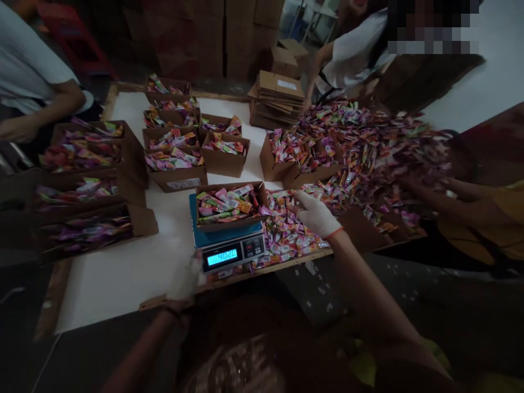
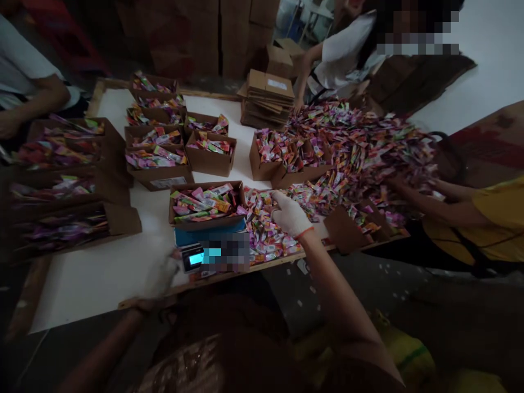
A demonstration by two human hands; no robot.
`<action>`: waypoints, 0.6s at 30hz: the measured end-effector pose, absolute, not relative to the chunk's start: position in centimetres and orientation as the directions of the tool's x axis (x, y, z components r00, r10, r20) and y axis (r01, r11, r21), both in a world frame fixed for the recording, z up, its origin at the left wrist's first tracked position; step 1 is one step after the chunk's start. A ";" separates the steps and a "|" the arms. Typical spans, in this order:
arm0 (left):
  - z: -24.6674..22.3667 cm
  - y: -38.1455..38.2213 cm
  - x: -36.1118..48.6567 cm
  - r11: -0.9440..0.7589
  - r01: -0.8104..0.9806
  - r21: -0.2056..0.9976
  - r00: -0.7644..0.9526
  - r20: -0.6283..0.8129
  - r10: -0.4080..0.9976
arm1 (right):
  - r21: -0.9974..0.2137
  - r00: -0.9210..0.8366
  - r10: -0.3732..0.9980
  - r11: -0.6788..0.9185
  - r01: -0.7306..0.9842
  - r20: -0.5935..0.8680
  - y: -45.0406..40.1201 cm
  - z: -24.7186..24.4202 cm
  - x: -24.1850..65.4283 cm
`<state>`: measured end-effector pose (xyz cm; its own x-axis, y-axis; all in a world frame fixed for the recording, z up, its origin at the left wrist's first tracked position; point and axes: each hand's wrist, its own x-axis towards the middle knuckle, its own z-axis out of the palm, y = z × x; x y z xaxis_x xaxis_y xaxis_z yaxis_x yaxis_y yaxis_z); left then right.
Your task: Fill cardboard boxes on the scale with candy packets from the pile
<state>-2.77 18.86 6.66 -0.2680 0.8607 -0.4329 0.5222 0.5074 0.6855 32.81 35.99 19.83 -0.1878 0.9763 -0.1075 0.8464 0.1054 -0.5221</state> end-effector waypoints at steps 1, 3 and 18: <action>8.1 20.4 -4.1 0.519 0.454 0.725 -0.348 -0.391 0.852 | -0.571 -0.197 0.972 0.091 0.816 -0.127 36.1 19.1 31.7; 10.9 23.9 -6.4 0.470 0.341 0.814 -0.446 -0.300 0.843 | -0.644 -0.224 0.964 0.082 0.761 -0.143 36.6 18.1 29.6; 18.2 31.0 -6.3 0.530 0.625 0.574 -0.223 -0.518 0.825 | -0.795 -0.221 0.975 0.127 0.593 -0.010 38.4 17.0 27.2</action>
